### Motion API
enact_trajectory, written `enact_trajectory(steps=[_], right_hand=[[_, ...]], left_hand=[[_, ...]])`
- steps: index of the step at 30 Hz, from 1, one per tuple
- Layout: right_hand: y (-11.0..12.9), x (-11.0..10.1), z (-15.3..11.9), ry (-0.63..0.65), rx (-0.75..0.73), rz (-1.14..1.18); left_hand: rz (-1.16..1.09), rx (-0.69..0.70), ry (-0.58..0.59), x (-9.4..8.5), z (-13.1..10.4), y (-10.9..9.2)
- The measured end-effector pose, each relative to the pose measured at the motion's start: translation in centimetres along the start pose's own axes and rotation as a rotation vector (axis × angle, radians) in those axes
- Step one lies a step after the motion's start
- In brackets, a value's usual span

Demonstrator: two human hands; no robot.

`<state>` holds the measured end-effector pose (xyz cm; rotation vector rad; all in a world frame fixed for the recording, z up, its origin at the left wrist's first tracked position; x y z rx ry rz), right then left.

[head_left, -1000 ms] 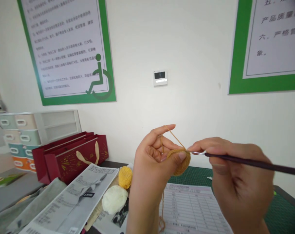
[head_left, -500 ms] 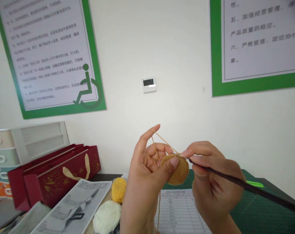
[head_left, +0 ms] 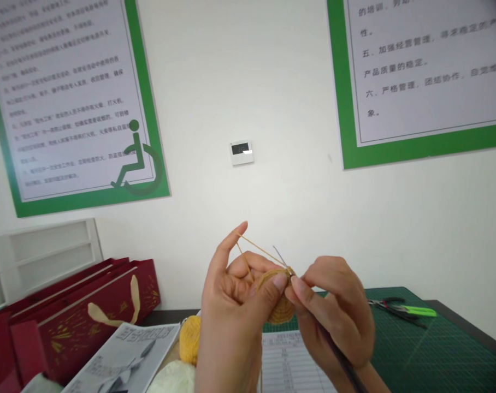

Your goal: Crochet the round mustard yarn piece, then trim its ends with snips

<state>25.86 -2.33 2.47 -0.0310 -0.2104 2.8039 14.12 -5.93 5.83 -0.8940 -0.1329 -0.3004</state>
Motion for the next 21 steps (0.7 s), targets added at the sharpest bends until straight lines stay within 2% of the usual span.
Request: enact_trajectory(steps=[2, 4, 6, 9, 11, 13, 15, 17, 19, 21], right_hand=[[0.3, -0.3, 0.0, -0.011, 0.042, 0.015], [0.3, -0.6, 0.0, -0.027, 0.159, 0.134], [-0.1, -1.1, 0.0, -0.069, 0.322, 0.263], [-1.2, -1.3, 0.2, -0.12, 0.658, 0.57], [-1.8, -0.7, 0.6, -0.049, 0.845, 0.88], [-2.0, 0.2, 0.9, 0.057, 0.954, 1.148], [-1.8, 1.0, 1.1, 0.113, 0.965, 1.297], [-1.7, 1.2, 1.1, 0.104, 0.886, 1.284], [-1.7, 0.7, 1.1, 0.073, 0.723, 1.067], [-1.5, -0.3, 1.2, 0.073, 0.468, 0.68]], left_hand=[[0.067, 0.033, -0.029, 0.3, -0.1, -0.1], [0.103, 0.046, -0.039, 0.3, -0.2, -0.1], [0.104, 0.049, -0.024, 0.2, -0.1, -0.1], [0.06, 0.014, 0.012, 0.1, -0.1, -0.1], [0.025, -0.021, 0.031, 0.1, 0.0, -0.1], [0.009, -0.037, 0.043, 0.1, -0.1, -0.2], [-0.005, -0.042, 0.062, 0.2, -0.2, -0.1], [-0.012, -0.036, 0.071, 0.2, -0.2, 0.0], [-0.006, -0.023, 0.057, 0.2, -0.3, 0.0], [0.002, -0.009, 0.026, 0.2, -0.3, 0.0]])
Point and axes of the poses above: each hand's wrist, its own z-axis towards the middle knuckle, its own x-axis out of the palm, y = z × x, the point moved 3 cm from there along z, towards the middle knuckle, and after that the axes turned 15 degrees about y, right-handed, at the moved point
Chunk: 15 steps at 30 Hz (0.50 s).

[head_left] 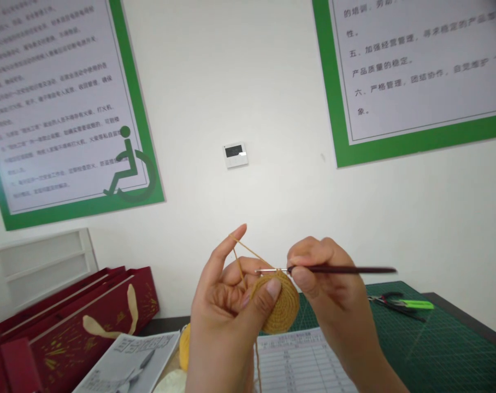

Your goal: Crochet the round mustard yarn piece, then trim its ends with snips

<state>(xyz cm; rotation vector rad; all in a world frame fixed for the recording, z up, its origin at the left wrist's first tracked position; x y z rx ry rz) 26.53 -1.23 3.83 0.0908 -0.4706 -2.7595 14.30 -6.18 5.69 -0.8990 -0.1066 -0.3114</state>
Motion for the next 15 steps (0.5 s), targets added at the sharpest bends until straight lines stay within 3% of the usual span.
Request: enact_trajectory(steps=[3, 5, 7, 11, 15], right_hand=[[1.5, -0.2, -0.8, -0.017, -0.408, -0.586], [1.8, -0.1, -1.3, -0.045, -0.536, -0.67], [1.5, 0.1, -1.3, -0.078, -0.493, -0.46], [0.3, 0.8, -0.8, -0.148, -0.195, 0.119], [0.2, 0.7, -0.2, -0.176, -0.012, 0.417]], left_hand=[[-0.098, -0.054, 0.046, 0.1, 0.2, 0.3], [-0.233, -0.146, 0.143, 0.3, 0.3, 0.8], [-0.349, -0.21, 0.198, 0.2, 0.3, 1.0], [-0.448, -0.236, 0.254, -0.3, 0.3, 1.1], [-0.406, -0.21, 0.269, -0.8, 0.4, 1.0]])
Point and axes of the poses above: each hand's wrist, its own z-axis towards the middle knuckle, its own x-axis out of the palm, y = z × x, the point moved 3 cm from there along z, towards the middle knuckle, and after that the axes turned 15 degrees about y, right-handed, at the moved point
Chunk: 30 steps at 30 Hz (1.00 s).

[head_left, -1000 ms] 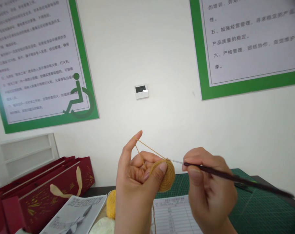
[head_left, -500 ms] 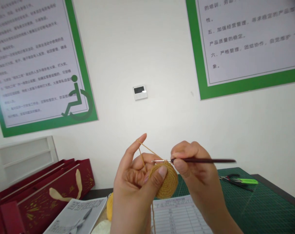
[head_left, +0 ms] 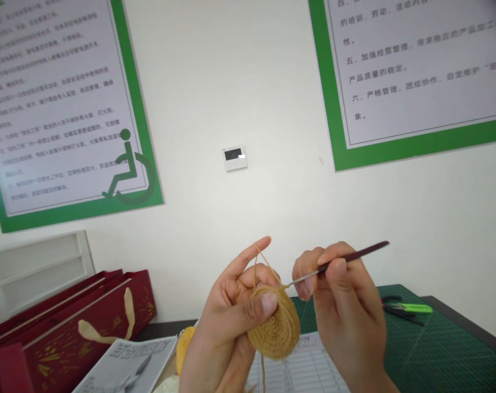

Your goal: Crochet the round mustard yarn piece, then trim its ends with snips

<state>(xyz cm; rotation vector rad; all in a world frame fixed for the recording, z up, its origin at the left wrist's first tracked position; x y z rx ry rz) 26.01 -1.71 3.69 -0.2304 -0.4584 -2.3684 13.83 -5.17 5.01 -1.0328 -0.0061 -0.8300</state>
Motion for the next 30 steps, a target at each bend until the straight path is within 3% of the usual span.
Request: enact_trajectory(steps=[4, 6, 12, 20, 30], right_hand=[[-0.5, 0.4, 0.3, 0.068, 0.316, 0.297], [-0.7, 0.5, 0.3, 0.086, 0.363, 0.29], [-0.5, -0.1, 0.1, 0.068, 0.105, -0.111], [-0.1, -0.9, 0.3, 0.048, 0.064, -0.15], [1.4, -1.2, -0.1, 0.138, -0.053, -0.474]], left_hand=[[0.134, 0.049, -0.034, 0.2, 0.0, -0.1], [0.247, 0.108, -0.105, 0.5, 0.0, -0.3], [0.4, 0.148, -0.233, 0.9, 0.0, -0.3], [0.447, 0.189, -0.277, 0.8, 0.2, -0.5], [0.5, 0.209, -0.293, 0.4, 0.1, -0.5]])
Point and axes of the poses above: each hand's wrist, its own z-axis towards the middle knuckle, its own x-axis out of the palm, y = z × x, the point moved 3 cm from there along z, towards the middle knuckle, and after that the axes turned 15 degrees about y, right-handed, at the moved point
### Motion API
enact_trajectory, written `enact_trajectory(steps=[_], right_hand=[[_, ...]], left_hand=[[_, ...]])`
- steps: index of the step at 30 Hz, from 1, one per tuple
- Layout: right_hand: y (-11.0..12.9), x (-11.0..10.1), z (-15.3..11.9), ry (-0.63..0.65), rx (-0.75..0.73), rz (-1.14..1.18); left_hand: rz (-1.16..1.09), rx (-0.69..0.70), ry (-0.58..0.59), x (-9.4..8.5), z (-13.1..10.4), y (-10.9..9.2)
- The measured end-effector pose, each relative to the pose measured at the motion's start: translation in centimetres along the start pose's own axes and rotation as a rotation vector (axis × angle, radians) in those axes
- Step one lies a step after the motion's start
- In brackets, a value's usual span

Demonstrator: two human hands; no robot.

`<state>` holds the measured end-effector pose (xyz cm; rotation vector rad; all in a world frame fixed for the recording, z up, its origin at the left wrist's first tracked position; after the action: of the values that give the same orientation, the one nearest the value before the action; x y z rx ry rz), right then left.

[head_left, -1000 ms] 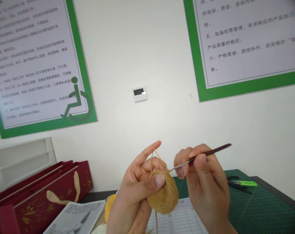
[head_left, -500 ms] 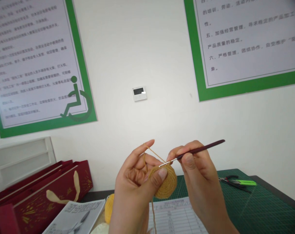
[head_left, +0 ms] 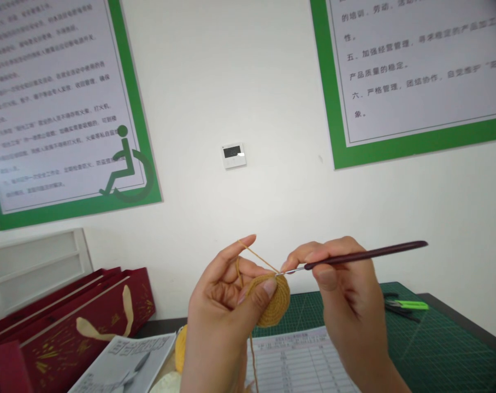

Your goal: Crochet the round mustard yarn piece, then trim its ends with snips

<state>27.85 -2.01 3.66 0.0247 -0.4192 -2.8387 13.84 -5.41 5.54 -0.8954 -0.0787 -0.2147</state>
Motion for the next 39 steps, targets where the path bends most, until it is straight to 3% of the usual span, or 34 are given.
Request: enact_trajectory(steps=[6, 10, 13, 17, 22, 24, 27, 29, 32, 35, 39], right_hand=[[1.6, 0.2, 0.7, 0.209, -0.241, -0.376], [2.2, 0.4, 0.7, 0.142, -0.369, -0.587], [1.6, 0.7, 0.0, 0.078, -0.375, -0.458], [0.1, 1.2, -0.4, -0.047, -0.259, -0.151], [-1.8, 1.6, 0.1, -0.02, -0.117, 0.052], [-1.9, 1.3, -0.1, -0.003, -0.182, -0.058], [-0.9, 1.3, -0.6, -0.012, -0.402, -0.526], [-0.3, 1.5, -0.8, -0.025, -0.44, -0.727], [0.2, 1.4, -0.9, -0.014, -0.307, -0.649], [0.3, 0.8, -1.0, -0.067, -0.168, -0.414], [-0.6, -0.1, -0.5, -0.183, 0.155, -0.007]], left_hand=[[0.057, 0.039, -0.045, 0.3, -0.2, 0.0], [0.045, 0.057, -0.034, 0.8, -0.3, -0.2], [-0.007, 0.027, 0.004, 1.0, -0.2, -0.2], [-0.147, -0.061, 0.049, 0.9, -0.1, 0.0], [-0.197, -0.069, 0.038, 0.3, 0.1, -0.1], [-0.214, -0.091, 0.049, 0.4, 0.2, 0.0], [-0.185, -0.071, 0.039, 0.9, 0.1, 0.0], [-0.117, -0.009, -0.003, 1.2, 0.0, -0.1], [-0.021, 0.048, -0.03, 1.3, -0.1, -0.1], [0.029, 0.042, -0.005, 0.9, -0.1, 0.0], [-0.005, -0.022, 0.025, 0.5, -0.1, -0.3]])
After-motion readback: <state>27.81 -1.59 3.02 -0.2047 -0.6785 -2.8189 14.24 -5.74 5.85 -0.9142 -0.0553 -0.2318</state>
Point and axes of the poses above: each hand's wrist, its own z-axis towards the middle knuckle, its own x-axis out of the palm, y = z × x, the point moved 3 cm from there along z, towards the middle knuckle, and after that the axes turned 15 degrees about y, right-handed, at the moved point
